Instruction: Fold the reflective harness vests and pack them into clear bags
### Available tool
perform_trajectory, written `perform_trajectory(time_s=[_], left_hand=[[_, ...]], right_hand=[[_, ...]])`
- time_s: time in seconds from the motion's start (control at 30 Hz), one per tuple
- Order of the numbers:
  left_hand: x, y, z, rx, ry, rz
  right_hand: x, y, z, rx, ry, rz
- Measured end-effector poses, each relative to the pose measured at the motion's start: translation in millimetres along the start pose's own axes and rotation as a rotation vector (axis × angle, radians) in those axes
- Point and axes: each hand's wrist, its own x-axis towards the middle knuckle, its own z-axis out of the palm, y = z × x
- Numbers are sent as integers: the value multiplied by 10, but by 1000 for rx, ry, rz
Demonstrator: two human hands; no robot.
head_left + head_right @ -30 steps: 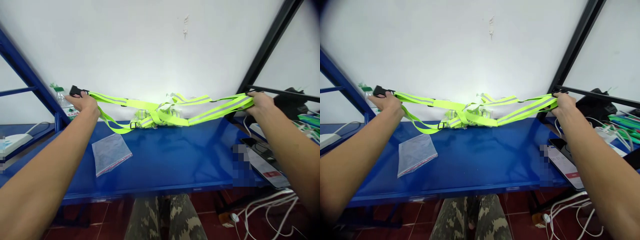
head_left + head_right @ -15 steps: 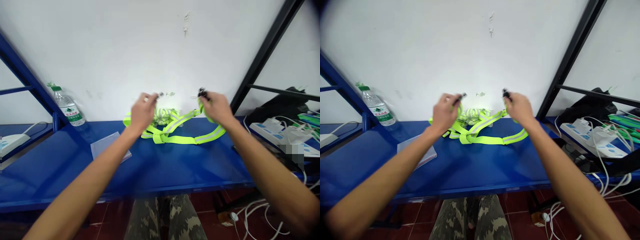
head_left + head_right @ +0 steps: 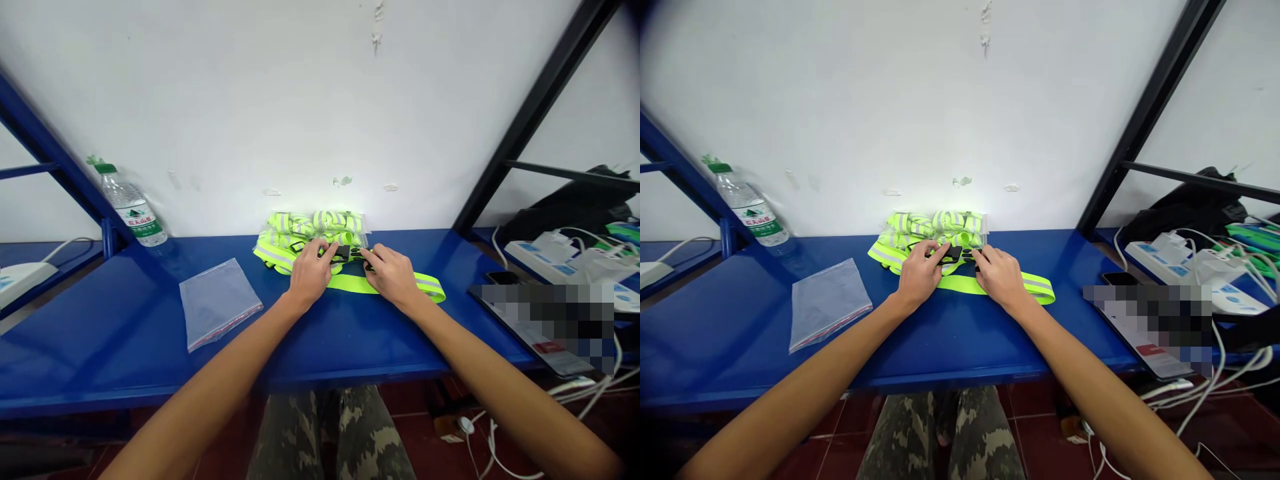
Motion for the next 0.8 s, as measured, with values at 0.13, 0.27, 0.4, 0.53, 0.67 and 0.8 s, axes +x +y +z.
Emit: perform_trajectory(time_s=[0.13, 0.27, 0.4, 0.53, 0.67, 0.8], left_hand=[[-44, 51, 6, -4, -3, -6], [-53, 68, 13, 7, -22, -8], [-52, 85, 18, -17, -56, 6], [-63, 115, 8, -82, -42, 8], [-72, 144, -12, -110, -31, 13], [-75, 154, -15, -132, -23, 5]], right_hand=[[-8, -47, 7, 10, -14, 8], [-6, -100, -18, 16, -72, 28], [9, -165, -52, -3, -113, 61], [14, -202, -56, 6, -111, 101], [10, -200, -48, 37, -78, 82], [6, -195, -50, 98, -61, 51]])
